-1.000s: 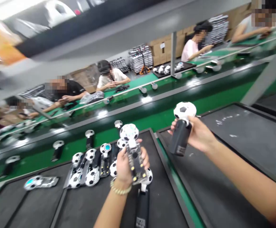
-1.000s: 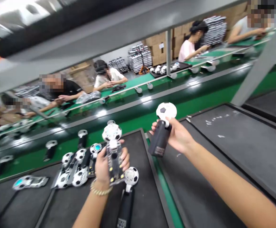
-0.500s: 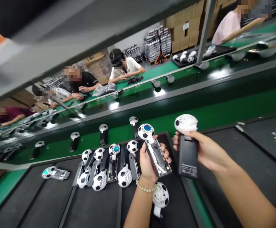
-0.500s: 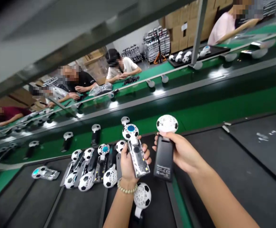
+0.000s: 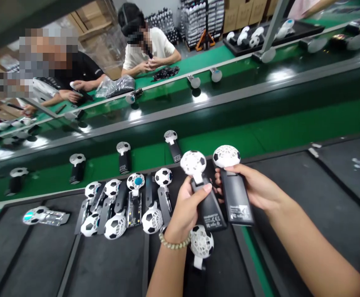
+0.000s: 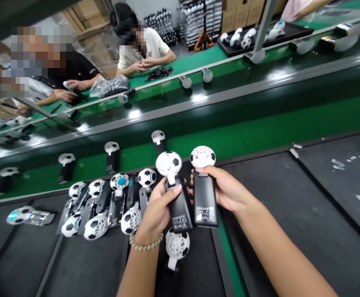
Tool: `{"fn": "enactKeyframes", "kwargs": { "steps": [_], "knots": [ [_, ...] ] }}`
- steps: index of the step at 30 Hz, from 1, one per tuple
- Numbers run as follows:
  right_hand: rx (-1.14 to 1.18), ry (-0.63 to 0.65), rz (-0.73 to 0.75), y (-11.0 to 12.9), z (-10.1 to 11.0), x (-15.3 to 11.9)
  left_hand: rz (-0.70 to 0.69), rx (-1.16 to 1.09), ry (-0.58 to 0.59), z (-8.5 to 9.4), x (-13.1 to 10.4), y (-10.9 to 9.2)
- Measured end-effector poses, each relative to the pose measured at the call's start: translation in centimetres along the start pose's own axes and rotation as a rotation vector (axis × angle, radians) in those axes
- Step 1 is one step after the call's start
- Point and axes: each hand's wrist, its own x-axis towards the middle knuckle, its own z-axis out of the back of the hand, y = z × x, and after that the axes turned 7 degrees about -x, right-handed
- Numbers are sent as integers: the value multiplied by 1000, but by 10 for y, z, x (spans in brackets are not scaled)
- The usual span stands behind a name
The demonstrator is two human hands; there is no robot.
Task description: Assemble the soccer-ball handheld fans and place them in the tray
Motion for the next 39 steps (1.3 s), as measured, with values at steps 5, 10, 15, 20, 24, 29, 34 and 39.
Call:
{"fn": "enactKeyframes", "kwargs": {
  "steps": [5, 10, 15, 20, 24, 29, 34, 39],
  "knots": [
    [40, 92, -27, -3, 1, 0, 13, -8, 114, 4, -10, -13],
    [122, 17, -97, -5, -11, -1, 34, -52, 106, 5, -16, -20],
    [251, -137, 69, -13, -31, -2, 158, -285, -5, 5, -14, -21],
    [251, -107, 94, -16, -37, -6, 175, -341, 33, 3, -16, -20],
    [280, -112, 112, -15, -37, -6, 122, -334, -30, -1, -16, -19],
    [248, -87, 97, -15, -38, -6, 86, -299, -118, -5, -15, -18],
    [-19, -54, 98, -17, -32, -8, -17, -152, -72, 0, -15, -16],
    [-536, 1, 575, -20, -18, -16, -369, 173, 142, 7, -17, -13]
  ]
}}
